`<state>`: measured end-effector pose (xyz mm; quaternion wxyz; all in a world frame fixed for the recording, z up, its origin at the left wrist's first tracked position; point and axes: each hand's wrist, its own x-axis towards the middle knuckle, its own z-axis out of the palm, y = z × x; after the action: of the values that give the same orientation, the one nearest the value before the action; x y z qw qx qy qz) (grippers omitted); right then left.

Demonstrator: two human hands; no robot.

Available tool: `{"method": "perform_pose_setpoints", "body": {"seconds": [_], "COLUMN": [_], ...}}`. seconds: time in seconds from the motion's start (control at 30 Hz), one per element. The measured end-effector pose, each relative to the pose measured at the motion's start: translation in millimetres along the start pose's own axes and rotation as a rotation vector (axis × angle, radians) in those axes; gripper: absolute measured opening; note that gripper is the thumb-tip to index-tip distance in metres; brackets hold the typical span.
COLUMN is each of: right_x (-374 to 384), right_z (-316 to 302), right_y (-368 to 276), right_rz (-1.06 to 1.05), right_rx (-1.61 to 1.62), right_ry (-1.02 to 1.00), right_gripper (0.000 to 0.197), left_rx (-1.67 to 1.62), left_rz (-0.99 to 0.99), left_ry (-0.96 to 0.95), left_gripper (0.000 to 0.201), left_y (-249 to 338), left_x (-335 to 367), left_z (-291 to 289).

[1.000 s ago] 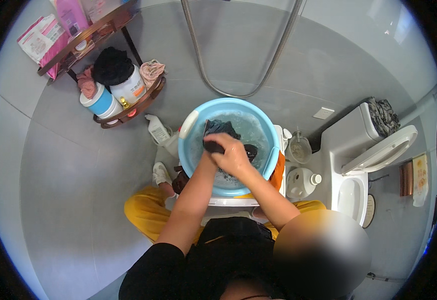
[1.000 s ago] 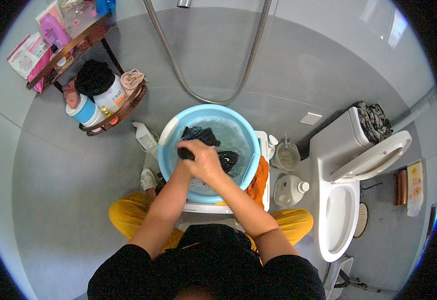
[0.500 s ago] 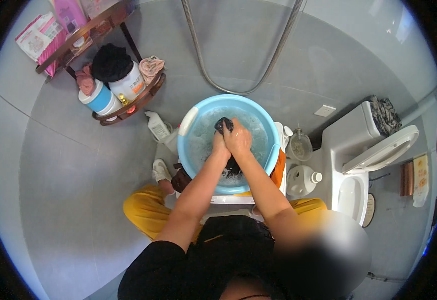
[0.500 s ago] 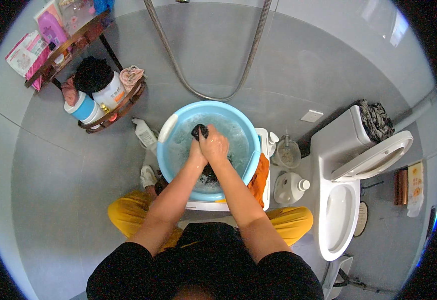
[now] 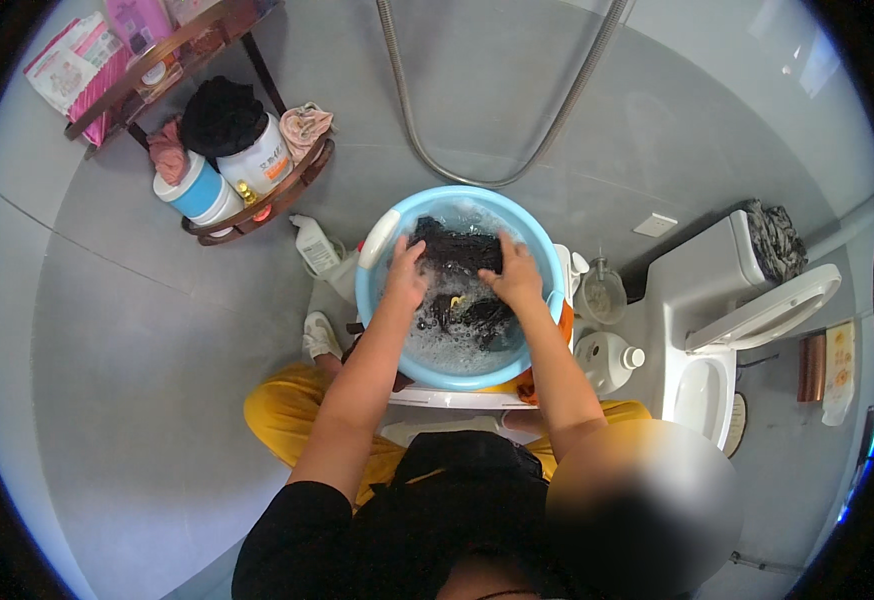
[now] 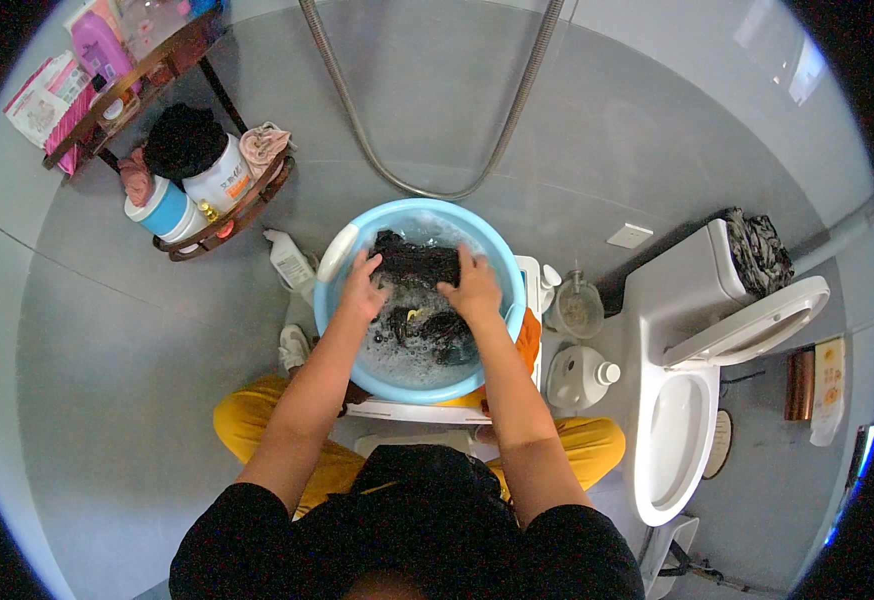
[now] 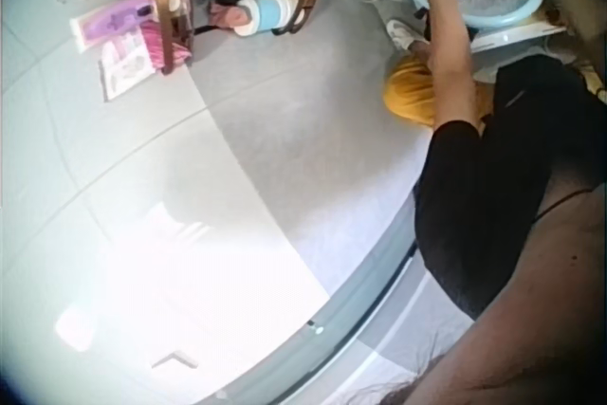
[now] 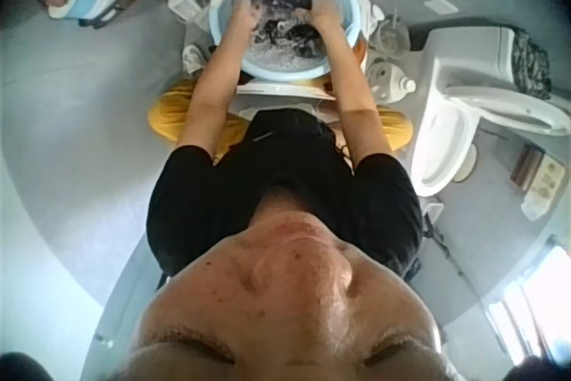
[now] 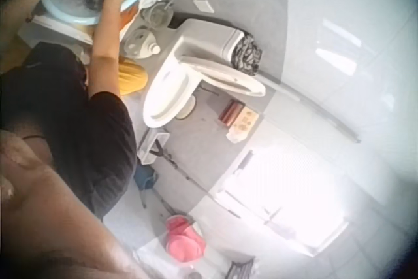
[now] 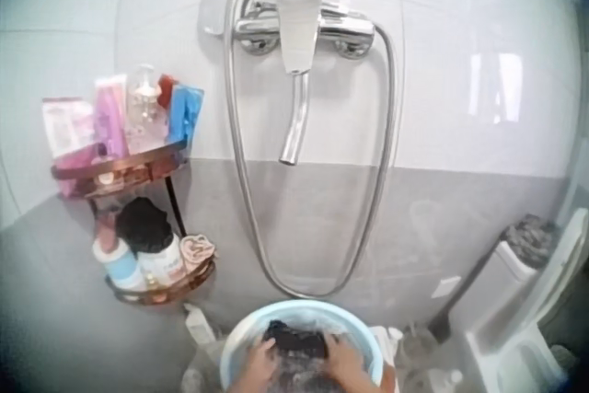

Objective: The person sits on the bathroom floor and hand-washes a dark brown cloth in a blue basin filled with soapy water. They repeatedly submerge, agitate, and wring the cloth. Later, they wash a black cloth with a yellow design using the same method.

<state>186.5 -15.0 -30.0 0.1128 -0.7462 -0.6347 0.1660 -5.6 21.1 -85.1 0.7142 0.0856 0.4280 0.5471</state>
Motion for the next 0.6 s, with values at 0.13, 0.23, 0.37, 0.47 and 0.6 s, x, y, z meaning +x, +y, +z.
{"method": "perform_pose_setpoints", "body": {"seconds": [0.13,0.23,0.37,0.47,0.6], "right_x": [5,29,29,23,1], "right_z": [17,72,93,66,12], "right_y": [0,38,42,25,-25], "right_rz": [-0.061,-0.036,0.111,-0.011,-0.083], "right_rx": [-0.216,-0.083,-0.071,0.050,0.361], "right_ry": [-0.106,-0.116,-0.123,0.013,0.116], "right_gripper": [0.069,0.052,0.052,0.059,0.060], "left_rx": [0.117,0.056,-0.098,-0.087,-0.220], "left_rz": [-0.054,-0.130,-0.142,-0.154,-0.245], "left_ry": [0.101,0.088,0.087,0.134,-0.055], "left_gripper": [0.059,0.057,0.045,0.041,0.036], "left_y": [-7,-9,-24,-21,-27], "left_x": [-4,-7,12,0,7], "left_z": [12,12,-2,16,22]}}
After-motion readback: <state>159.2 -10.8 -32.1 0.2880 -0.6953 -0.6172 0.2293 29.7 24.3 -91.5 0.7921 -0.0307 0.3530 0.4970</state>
